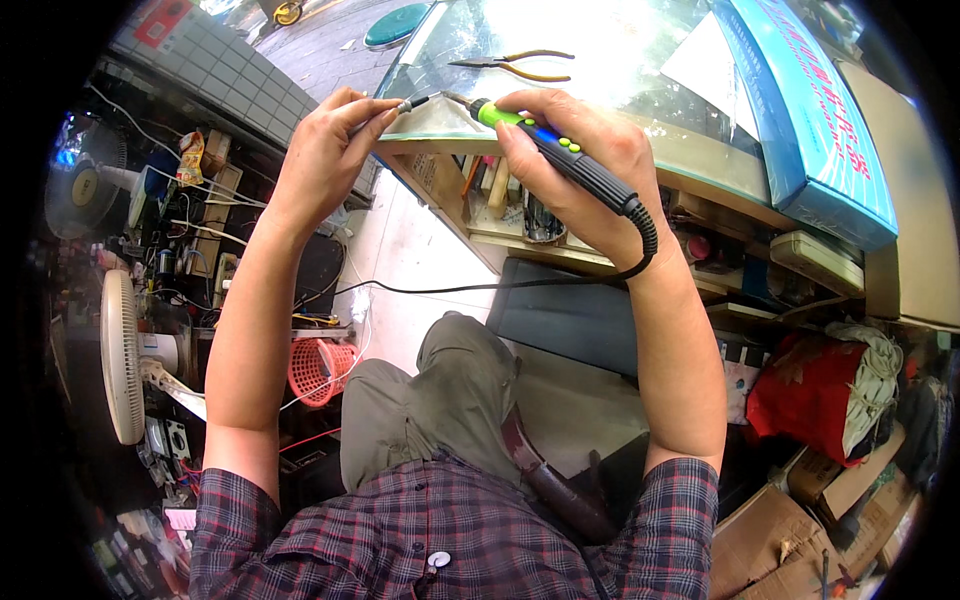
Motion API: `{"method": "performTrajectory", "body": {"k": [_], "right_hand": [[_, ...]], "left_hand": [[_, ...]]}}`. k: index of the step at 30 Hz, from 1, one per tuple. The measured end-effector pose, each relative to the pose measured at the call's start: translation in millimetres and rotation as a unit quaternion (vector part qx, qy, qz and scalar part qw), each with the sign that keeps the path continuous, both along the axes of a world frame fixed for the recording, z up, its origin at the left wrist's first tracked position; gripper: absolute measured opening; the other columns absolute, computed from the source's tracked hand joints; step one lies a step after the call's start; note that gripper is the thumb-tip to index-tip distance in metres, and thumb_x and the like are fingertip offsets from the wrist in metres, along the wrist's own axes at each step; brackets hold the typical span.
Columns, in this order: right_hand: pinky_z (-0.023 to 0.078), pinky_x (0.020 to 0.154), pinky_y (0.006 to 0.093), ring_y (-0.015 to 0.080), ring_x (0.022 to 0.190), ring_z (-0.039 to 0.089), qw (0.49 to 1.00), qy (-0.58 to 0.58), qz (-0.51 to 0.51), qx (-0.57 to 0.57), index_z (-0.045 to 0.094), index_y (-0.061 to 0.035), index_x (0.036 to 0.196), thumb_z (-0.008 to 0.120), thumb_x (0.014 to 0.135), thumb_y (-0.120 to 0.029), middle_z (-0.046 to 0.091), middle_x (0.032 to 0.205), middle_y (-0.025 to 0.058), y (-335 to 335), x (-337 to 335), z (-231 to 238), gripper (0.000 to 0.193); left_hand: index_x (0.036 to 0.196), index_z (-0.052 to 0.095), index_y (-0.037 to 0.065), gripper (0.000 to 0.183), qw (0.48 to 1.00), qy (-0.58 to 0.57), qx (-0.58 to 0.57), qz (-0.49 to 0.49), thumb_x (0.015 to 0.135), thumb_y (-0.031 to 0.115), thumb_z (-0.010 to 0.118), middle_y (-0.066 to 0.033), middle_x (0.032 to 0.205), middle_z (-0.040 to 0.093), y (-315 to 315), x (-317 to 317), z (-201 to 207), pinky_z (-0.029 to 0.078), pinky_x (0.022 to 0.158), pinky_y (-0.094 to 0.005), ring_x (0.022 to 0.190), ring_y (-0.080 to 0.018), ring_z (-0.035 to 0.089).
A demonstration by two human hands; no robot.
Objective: The person strips the insulation from a red wire using pliers, then uses a soldering iron to tin the exposed wire ends. They continue to hold and inspect the prepared wire.
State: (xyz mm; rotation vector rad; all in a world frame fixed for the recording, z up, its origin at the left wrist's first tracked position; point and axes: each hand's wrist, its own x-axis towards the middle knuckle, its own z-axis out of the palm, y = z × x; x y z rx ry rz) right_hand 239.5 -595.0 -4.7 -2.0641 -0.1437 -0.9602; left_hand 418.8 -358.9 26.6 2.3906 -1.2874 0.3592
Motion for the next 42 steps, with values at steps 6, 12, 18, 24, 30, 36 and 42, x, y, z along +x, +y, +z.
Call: {"method": "performTrajectory", "body": {"k": [6, 12, 18, 24, 30, 36, 42], "right_hand": [[0.060, 0.078, 0.0329, 0.0216, 0.084, 0.077, 1.000, 0.003, 0.001, 0.001, 0.079, -0.0057, 0.116, 0.077, 0.098, -0.019, 0.078, 0.095, 0.0127, 0.1, -0.2, 0.0, 0.023], [0.060, 0.078, 0.0332, 0.0219, 0.084, 0.076, 1.000, 0.009, 0.003, -0.004, 0.078, -0.0059, 0.116, 0.077, 0.098, -0.019, 0.078, 0.096, 0.0126, -0.1, -0.5, 0.7, 0.023], [0.060, 0.078, 0.0336, 0.0227, 0.084, 0.077, 1.000, 0.004, 0.002, -0.005, 0.078, -0.0061, 0.116, 0.076, 0.098, -0.019, 0.077, 0.094, 0.0132, 0.0, -0.1, 0.0, 0.023], [0.060, 0.079, 0.0337, 0.0233, 0.084, 0.077, 1.000, 0.000, 0.001, -0.009, 0.078, -0.0062, 0.117, 0.076, 0.098, -0.019, 0.077, 0.094, 0.0135, -0.3, 0.3, -0.1, 0.023], [0.060, 0.079, 0.0338, 0.0236, 0.084, 0.077, 1.000, -0.004, 0.001, -0.011, 0.078, -0.0061, 0.117, 0.077, 0.098, -0.020, 0.078, 0.095, 0.0133, -0.7, 0.4, -1.0, 0.023], [0.060, 0.079, 0.0341, 0.0236, 0.085, 0.077, 1.000, -0.011, 0.002, -0.015, 0.078, -0.0065, 0.117, 0.077, 0.098, -0.021, 0.078, 0.096, 0.0134, -1.0, 1.3, -2.4, 0.024], [0.060, 0.079, 0.0342, 0.0237, 0.085, 0.077, 1.000, -0.006, 0.003, -0.014, 0.078, -0.0066, 0.117, 0.077, 0.098, -0.021, 0.078, 0.095, 0.0131, -2.0, 0.7, -2.2, 0.024]], "left_hand": [[0.129, 0.081, 0.008, 0.028, 1.000, 0.004, 0.005, 0.000, 0.110, 0.022, 0.066, -0.0095, 0.100, 0.068, -0.2, 0.5, 0.2, 0.054, 0.083, -0.0365, 0.090, -0.0230, 0.069], [0.129, 0.081, 0.007, 0.028, 1.000, 0.004, 0.009, 0.002, 0.110, 0.022, 0.065, -0.0096, 0.100, 0.068, -0.2, -1.0, 1.3, 0.054, 0.082, -0.0369, 0.090, -0.0231, 0.069], [0.128, 0.082, 0.008, 0.028, 1.000, 0.001, 0.011, 0.007, 0.111, 0.023, 0.065, -0.0095, 0.101, 0.069, 0.2, 0.6, -1.5, 0.055, 0.082, -0.0373, 0.091, -0.0230, 0.069], [0.128, 0.082, 0.009, 0.028, 1.000, -0.004, 0.014, 0.001, 0.110, 0.024, 0.066, -0.0092, 0.102, 0.070, 0.5, 1.6, 0.3, 0.055, 0.083, -0.0373, 0.091, -0.0233, 0.069], [0.128, 0.081, 0.009, 0.028, 1.000, 0.006, 0.015, 0.005, 0.110, 0.023, 0.066, -0.0098, 0.102, 0.069, -0.9, 0.0, 2.1, 0.055, 0.083, -0.0374, 0.091, -0.0240, 0.070], [0.129, 0.082, 0.009, 0.028, 1.000, 0.007, 0.014, 0.007, 0.110, 0.023, 0.066, -0.0094, 0.102, 0.070, -0.5, 0.1, 1.5, 0.055, 0.082, -0.0371, 0.091, -0.0233, 0.070], [0.129, 0.082, 0.010, 0.028, 1.000, 0.001, 0.018, 0.007, 0.110, 0.023, 0.066, -0.0084, 0.102, 0.070, -0.6, 0.0, 1.6, 0.055, 0.082, -0.0366, 0.091, -0.0219, 0.069]]}}
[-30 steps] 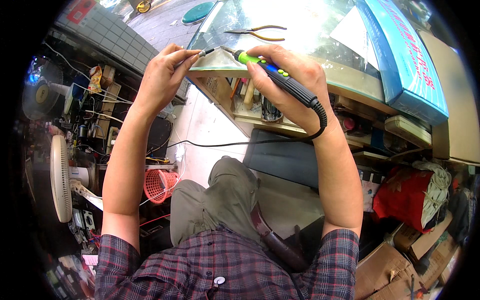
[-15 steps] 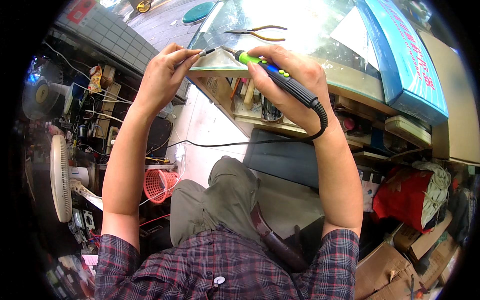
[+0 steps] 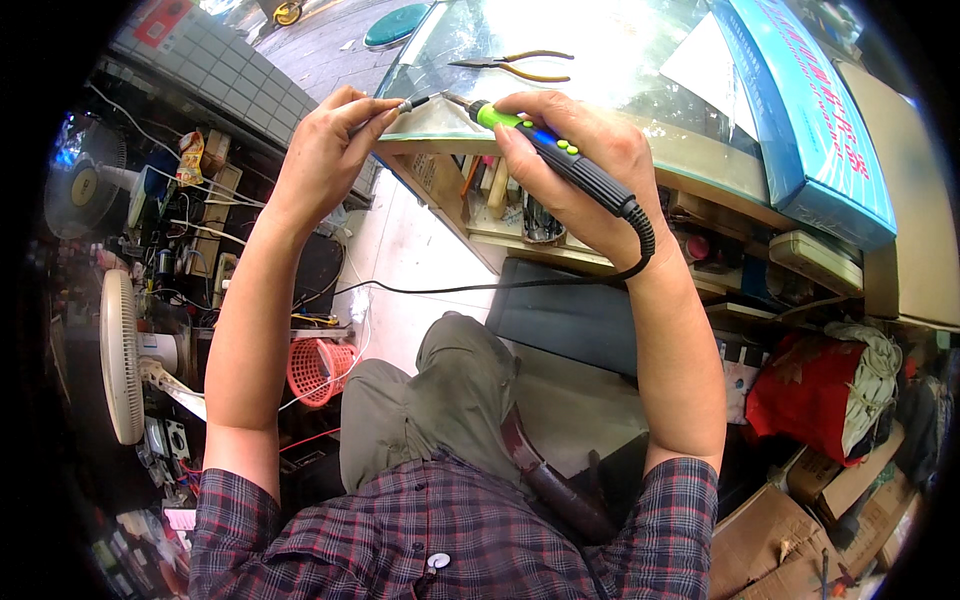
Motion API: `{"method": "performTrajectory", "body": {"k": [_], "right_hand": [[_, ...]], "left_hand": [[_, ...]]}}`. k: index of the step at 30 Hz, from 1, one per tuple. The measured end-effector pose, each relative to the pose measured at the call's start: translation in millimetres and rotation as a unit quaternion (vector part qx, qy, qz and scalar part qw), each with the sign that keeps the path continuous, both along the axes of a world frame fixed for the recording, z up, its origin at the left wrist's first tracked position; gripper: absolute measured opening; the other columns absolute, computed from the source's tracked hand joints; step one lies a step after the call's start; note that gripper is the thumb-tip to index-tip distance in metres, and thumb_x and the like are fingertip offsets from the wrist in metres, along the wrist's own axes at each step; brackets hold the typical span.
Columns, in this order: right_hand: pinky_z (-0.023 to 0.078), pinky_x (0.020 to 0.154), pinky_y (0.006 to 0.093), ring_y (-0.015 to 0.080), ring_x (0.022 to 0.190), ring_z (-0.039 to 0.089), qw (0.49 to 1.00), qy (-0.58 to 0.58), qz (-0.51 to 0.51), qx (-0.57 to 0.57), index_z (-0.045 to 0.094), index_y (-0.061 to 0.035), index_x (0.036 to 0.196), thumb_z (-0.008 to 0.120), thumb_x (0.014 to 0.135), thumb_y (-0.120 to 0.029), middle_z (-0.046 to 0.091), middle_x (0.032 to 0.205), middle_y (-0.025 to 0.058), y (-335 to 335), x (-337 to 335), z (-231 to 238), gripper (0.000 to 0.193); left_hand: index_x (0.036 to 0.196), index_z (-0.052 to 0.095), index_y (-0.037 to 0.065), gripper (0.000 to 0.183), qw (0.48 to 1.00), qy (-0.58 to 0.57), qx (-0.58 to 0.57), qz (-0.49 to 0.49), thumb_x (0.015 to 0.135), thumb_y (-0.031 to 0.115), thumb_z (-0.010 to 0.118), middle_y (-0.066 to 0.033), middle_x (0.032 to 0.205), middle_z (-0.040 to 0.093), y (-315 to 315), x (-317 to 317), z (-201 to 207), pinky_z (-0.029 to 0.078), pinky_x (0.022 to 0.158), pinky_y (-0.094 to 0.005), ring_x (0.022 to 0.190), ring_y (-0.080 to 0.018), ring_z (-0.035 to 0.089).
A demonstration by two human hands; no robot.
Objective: The person strips the insulation from a red wire using pliers, then uses a soldering iron to tin the exposed wire ends. They continue to hold and inspect the prepared wire.
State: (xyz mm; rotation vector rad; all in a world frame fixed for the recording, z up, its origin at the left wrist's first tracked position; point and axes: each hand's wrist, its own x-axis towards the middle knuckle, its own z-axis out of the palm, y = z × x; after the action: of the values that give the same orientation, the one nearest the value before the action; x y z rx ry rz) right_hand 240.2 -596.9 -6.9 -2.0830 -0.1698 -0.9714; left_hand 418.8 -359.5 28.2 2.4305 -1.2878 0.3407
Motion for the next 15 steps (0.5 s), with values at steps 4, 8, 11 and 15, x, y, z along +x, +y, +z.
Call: {"method": "performTrajectory", "body": {"k": [4, 8, 11, 15], "right_hand": [[0.060, 0.078, 0.0334, 0.0224, 0.084, 0.077, 1.000, -0.006, 0.000, -0.003, 0.078, -0.0064, 0.118, 0.077, 0.098, -0.020, 0.078, 0.093, 0.0123, 0.2, 0.3, 0.0, 0.024], [0.060, 0.077, 0.0325, 0.0208, 0.082, 0.077, 1.000, 0.004, 0.003, 0.024, 0.078, -0.0059, 0.117, 0.077, 0.098, -0.020, 0.078, 0.092, 0.0119, 1.5, -1.8, 2.0, 0.023], [0.060, 0.077, 0.0322, 0.0206, 0.082, 0.077, 1.000, -0.003, 0.002, 0.015, 0.078, -0.0057, 0.117, 0.077, 0.098, -0.020, 0.078, 0.092, 0.0120, 0.8, -1.0, 1.4, 0.023], [0.060, 0.078, 0.0331, 0.0219, 0.083, 0.077, 1.000, -0.005, 0.004, 0.008, 0.079, -0.0059, 0.117, 0.077, 0.098, -0.020, 0.078, 0.093, 0.0129, 0.3, 0.2, 0.1, 0.024]], "left_hand": [[0.129, 0.082, 0.010, 0.028, 1.000, -0.004, -0.008, -0.005, 0.110, 0.024, 0.067, -0.0087, 0.101, 0.070, 1.4, 2.8, -3.7, 0.055, 0.081, -0.0365, 0.090, -0.0222, 0.069], [0.129, 0.082, 0.009, 0.028, 1.000, -0.003, -0.010, -0.009, 0.110, 0.024, 0.067, -0.0091, 0.101, 0.070, 0.7, 3.4, -3.7, 0.054, 0.082, -0.0366, 0.090, -0.0225, 0.069], [0.128, 0.081, 0.009, 0.028, 1.000, -0.001, -0.017, -0.016, 0.110, 0.023, 0.067, -0.0093, 0.100, 0.069, 0.5, 2.6, -2.2, 0.054, 0.082, -0.0367, 0.090, -0.0228, 0.069], [0.128, 0.081, 0.008, 0.028, 1.000, -0.004, -0.015, -0.015, 0.110, 0.023, 0.067, -0.0095, 0.101, 0.070, 1.2, 3.4, -2.4, 0.054, 0.082, -0.0366, 0.089, -0.0233, 0.069]]}}
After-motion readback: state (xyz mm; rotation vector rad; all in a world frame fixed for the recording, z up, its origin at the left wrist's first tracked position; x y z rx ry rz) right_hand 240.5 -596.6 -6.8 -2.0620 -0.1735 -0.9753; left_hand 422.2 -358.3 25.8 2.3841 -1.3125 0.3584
